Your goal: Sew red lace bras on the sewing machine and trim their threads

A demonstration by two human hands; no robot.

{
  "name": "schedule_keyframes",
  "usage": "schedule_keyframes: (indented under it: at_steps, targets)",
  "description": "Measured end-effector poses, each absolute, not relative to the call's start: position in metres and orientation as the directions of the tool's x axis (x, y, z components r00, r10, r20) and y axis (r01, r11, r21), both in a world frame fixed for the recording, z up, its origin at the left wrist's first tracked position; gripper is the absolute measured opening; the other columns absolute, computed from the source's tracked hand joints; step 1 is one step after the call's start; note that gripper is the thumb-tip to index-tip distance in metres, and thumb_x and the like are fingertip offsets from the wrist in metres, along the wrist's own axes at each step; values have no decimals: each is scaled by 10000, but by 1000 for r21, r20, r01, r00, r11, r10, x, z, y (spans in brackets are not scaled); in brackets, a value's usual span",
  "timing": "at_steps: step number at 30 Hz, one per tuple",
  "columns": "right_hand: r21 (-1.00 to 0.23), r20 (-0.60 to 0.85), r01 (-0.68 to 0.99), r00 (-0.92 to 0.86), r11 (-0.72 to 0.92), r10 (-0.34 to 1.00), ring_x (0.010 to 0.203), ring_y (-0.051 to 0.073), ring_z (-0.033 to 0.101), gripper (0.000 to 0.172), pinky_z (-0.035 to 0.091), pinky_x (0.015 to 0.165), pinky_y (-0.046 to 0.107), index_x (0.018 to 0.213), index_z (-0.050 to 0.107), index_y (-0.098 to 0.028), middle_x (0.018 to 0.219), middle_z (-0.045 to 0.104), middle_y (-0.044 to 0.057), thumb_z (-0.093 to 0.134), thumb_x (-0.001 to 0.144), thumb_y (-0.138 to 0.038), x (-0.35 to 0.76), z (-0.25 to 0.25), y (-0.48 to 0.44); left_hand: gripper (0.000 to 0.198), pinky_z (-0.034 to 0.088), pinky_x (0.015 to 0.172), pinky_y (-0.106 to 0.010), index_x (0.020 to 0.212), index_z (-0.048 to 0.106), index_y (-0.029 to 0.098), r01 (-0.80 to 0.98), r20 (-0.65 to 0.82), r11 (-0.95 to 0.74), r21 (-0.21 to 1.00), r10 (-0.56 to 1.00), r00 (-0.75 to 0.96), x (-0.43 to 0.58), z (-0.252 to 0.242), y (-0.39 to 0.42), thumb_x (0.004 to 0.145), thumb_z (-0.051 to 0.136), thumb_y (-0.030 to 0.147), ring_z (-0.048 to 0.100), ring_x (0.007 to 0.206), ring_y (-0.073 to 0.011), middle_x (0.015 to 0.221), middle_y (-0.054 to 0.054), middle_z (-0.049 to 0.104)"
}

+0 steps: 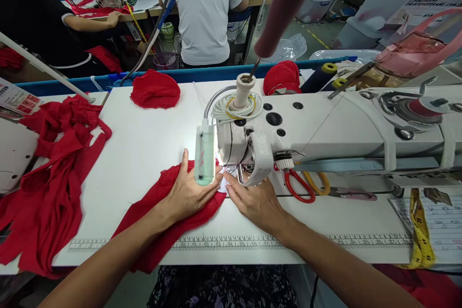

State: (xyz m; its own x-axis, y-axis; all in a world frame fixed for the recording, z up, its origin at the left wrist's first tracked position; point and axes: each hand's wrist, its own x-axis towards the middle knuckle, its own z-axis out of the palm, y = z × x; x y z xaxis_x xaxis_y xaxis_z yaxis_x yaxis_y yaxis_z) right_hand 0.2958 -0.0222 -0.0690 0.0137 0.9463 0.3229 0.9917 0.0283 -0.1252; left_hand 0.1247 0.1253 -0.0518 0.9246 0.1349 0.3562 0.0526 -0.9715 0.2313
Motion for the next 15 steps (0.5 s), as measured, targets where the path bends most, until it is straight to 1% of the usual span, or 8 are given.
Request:
schedule_keyframes:
  at_steps: [3,6,8,10,12,15]
  targets:
    - [-123,310,992,11,28,951,903,254,555,371,371,778,402,1329,607,-221,933,696,114,491,979,-267,296,-70,-22,257,522,994,-538,1151,686,212,56,348,-971,232,136,928,124,-53,125,972,503,189,639,1088,-244,1220,-81,695]
    - [-116,321,993,21,17,947,900,251,555,377,361,774,394,1335,604,-206,902,691,110,496,977,-261,295,-71,-22,276,571,921,-494,1191,664,202,70,339,-971,229,147,929,124,-54,125,985,481,197,645,1083,-244,1187,-89,708]
    - [-98,333,995,28,5,943,885,246,555,375,352,765,389,1331,605,-183,853,684,102,486,981,-250,294,-71,-21,285,570,927,-505,1210,651,197,82,336,-973,217,154,929,124,-54,125,993,466,204,635,1117,-253,1182,-91,709]
    - [-71,344,997,24,0,939,855,240,552,365,343,750,383,1314,616,-163,809,673,97,477,988,-248,294,-69,-21,287,526,991,-558,1210,649,199,87,334,-976,199,151,930,124,-53,124,997,456,213,615,1166,-269,1211,-88,699]
    - [-53,359,999,16,3,933,827,234,547,356,340,736,377,1296,628,-152,798,666,100,478,990,-255,294,-66,-21,291,447,1063,-622,1209,648,195,88,329,-979,183,146,933,124,-52,124,1001,447,223,603,1189,-282,1261,-87,677]
    - [-43,385,999,6,12,923,782,225,532,346,336,708,366,1275,643,-148,801,661,105,481,987,-249,294,-63,-20,308,341,1126,-674,1231,637,201,90,321,-980,179,145,936,124,-51,124,1007,428,233,603,1191,-279,1316,-81,648]
